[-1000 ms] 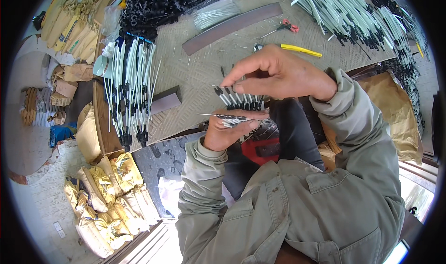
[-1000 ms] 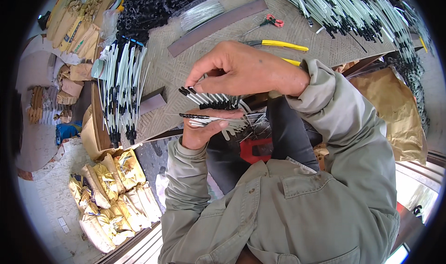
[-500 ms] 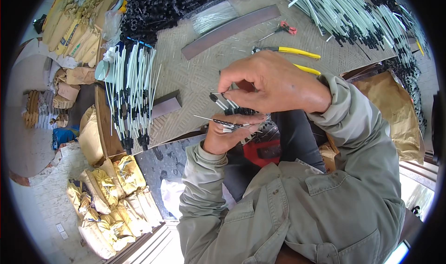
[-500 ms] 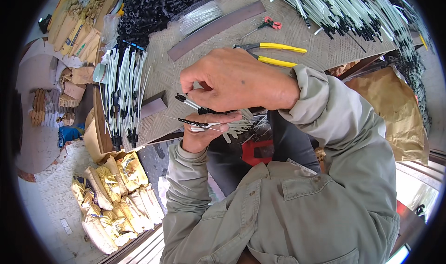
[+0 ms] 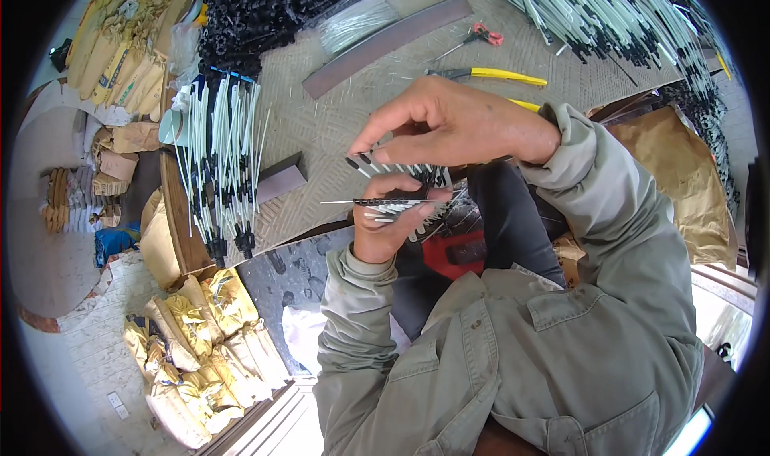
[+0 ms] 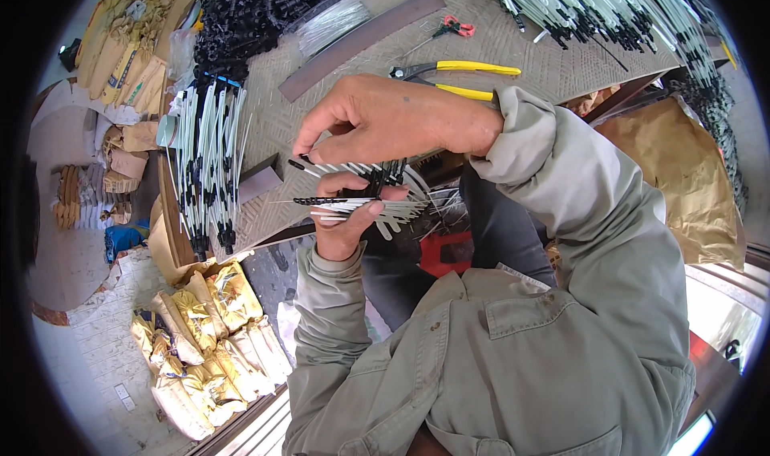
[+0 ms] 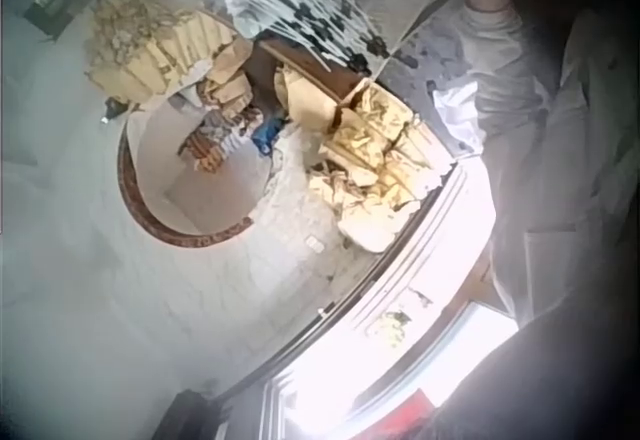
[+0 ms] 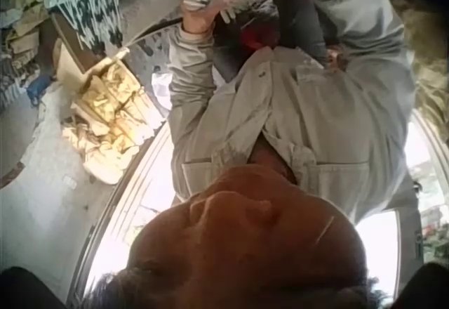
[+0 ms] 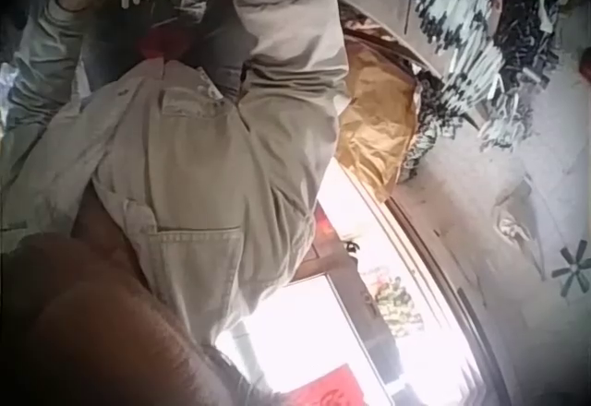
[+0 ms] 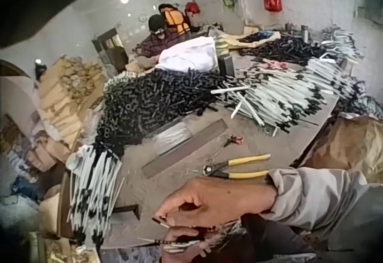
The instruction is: Assembling and bundling small electronic components with wires at a workbench.
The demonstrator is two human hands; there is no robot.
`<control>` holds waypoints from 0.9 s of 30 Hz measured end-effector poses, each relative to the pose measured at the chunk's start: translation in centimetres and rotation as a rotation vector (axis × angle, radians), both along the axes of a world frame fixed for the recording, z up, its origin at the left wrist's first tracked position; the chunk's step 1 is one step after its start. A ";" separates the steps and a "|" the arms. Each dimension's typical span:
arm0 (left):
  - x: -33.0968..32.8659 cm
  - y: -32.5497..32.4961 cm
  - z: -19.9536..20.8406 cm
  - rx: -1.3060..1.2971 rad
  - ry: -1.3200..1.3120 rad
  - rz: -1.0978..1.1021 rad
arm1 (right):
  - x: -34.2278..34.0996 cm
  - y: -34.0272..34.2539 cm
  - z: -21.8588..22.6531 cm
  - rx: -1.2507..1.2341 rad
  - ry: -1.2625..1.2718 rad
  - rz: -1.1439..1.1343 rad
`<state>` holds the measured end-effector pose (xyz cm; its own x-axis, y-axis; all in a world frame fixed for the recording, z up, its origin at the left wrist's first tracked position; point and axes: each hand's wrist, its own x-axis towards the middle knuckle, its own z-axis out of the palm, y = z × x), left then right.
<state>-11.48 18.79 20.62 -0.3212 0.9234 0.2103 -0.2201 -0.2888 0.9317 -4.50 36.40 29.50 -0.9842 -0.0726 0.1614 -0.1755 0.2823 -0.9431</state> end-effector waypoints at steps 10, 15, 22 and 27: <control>-1.3 -0.7 -1.1 0.046 -0.008 -0.107 | -0.3 -0.6 -0.6 -0.146 0.104 0.009; -1.4 -0.5 -0.8 0.034 -0.038 -0.120 | -0.1 -0.7 -0.7 -0.083 0.110 -0.041; -2.1 -0.4 0.5 -0.072 0.135 -0.182 | -0.2 -1.5 -0.6 -0.073 0.129 -0.044; -2.2 0.0 0.6 0.001 0.192 -0.226 | -0.1 -1.8 -0.5 -0.058 0.133 -0.080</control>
